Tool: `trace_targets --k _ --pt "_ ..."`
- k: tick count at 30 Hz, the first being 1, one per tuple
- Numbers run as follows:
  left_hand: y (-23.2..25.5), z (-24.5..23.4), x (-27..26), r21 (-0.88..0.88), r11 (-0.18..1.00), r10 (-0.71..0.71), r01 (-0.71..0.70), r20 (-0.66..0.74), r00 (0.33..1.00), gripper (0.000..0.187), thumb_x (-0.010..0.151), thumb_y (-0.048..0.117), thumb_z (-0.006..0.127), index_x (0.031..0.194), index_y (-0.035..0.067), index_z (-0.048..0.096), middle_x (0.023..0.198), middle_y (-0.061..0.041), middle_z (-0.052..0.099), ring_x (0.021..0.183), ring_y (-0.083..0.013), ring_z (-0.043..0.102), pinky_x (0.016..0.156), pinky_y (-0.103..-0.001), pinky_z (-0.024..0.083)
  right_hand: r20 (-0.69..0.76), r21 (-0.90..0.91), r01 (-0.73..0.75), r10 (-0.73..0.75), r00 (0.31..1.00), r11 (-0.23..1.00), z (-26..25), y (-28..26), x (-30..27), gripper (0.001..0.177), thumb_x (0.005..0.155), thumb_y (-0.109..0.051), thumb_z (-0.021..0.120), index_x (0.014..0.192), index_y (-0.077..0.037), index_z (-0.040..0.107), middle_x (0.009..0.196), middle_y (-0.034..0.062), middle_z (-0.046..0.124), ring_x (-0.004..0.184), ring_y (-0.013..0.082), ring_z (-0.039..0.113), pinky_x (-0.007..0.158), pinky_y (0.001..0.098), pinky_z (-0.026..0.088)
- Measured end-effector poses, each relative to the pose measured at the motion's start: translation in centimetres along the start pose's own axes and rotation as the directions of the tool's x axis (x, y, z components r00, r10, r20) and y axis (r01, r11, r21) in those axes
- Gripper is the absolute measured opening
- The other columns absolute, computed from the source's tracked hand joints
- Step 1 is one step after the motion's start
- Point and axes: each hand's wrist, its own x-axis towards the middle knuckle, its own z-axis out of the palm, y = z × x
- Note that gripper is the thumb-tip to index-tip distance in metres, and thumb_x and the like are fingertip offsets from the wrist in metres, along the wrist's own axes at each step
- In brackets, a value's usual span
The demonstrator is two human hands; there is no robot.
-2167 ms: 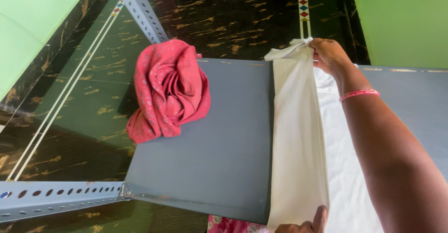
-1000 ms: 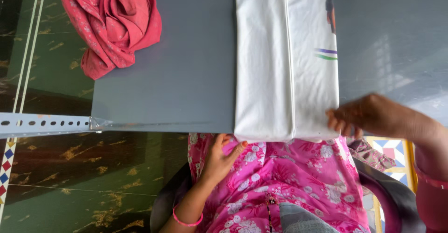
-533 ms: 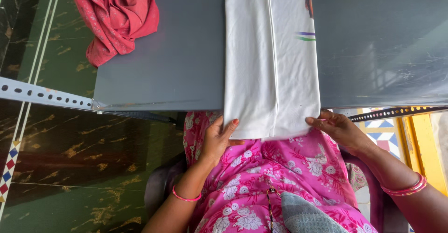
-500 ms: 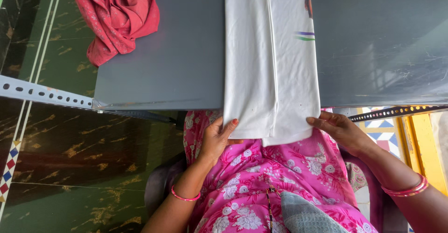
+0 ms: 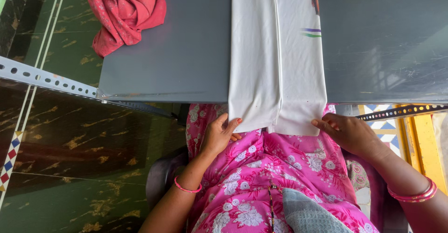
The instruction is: The person folds a white t-shirt on a gray table. They button the collar, smooth the fabric, fold the sleeves inward, and then fold the shirt in half and again into a compact rectangle.
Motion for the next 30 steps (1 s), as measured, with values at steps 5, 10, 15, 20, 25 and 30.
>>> trace_targets --k 5,10,15,20,25,30 --pt "2.8 0.5 -1.9 0.544 0.823 0.305 -0.166 -0.176 0.936 0.037 0.096 0.033 0.070 0.115 0.002 0.065 0.096 -0.011 0.075 0.071 -0.0230 0.075 0.059 -0.036 0.058 -0.258 -0.210 0.155 -0.207 0.944 0.965 -3.4 -5.4 -1.4 0.038 0.092 -0.046 0.067 0.085 -0.009 0.072 0.079 0.0076 0.075 0.075 0.0237 0.074 0.069 0.0396 0.059" --pt "5.6 1.6 -2.2 0.851 0.353 0.721 -0.390 0.019 0.693 0.045 0.101 0.039 0.068 0.126 0.003 0.058 0.120 -0.016 0.060 0.109 -0.0301 0.064 0.091 -0.041 0.055 -0.288 -0.118 0.223 -0.249 0.925 0.968 -6.4 -8.2 1.5 0.030 0.091 -0.039 0.068 0.091 -0.010 0.075 0.087 0.0084 0.076 0.072 0.0269 0.072 0.067 0.0415 0.057" --pt "5.2 4.3 -0.2 0.816 0.199 0.638 -0.542 0.313 0.704 0.057 0.095 0.049 0.070 0.131 0.006 0.058 0.130 -0.014 0.052 0.125 -0.0314 0.050 0.106 -0.048 0.044 -0.288 -0.118 0.302 -0.323 0.901 0.946 -7.8 -8.5 6.2 0.027 0.096 -0.036 0.066 0.098 -0.011 0.076 0.091 0.0098 0.076 0.079 0.0254 0.074 0.072 0.0404 0.059" --pt "2.4 3.2 1.0 0.897 -0.230 0.707 -0.379 0.421 0.568 0.064 0.089 0.036 0.072 0.148 0.022 0.052 0.149 -0.004 0.044 0.142 -0.0247 0.039 0.121 -0.043 0.031 -0.211 -0.224 0.309 -0.356 0.911 0.924 -5.5 -9.7 6.1 0.028 0.094 -0.038 0.066 0.100 -0.014 0.077 0.080 0.0058 0.077 0.071 0.0213 0.076 0.066 0.0366 0.062" --pt "-0.1 2.6 1.2 0.844 0.021 0.825 -0.537 0.288 0.486 0.058 0.098 0.040 0.077 0.143 0.012 0.051 0.147 -0.007 0.039 0.143 -0.0236 0.035 0.122 -0.045 0.031 -0.126 -0.407 0.173 -0.243 0.962 0.897 -3.4 -11.0 3.6 0.036 0.098 -0.051 0.061 0.103 -0.018 0.075 0.068 0.0034 0.075 0.060 0.0214 0.074 0.056 0.0353 0.060" --pt "-2.7 2.9 0.0 0.381 0.802 0.596 -0.460 -0.466 0.654 0.060 0.092 0.019 0.081 0.134 -0.002 0.044 0.135 -0.017 0.047 0.126 -0.0240 0.051 0.111 -0.042 0.044 0.126 -0.241 0.212 -0.186 0.974 0.947 -0.5 -9.8 3.1 0.042 0.097 -0.052 0.058 0.117 -0.016 0.067 0.081 0.0012 0.077 0.060 0.0162 0.075 0.055 0.0315 0.061"
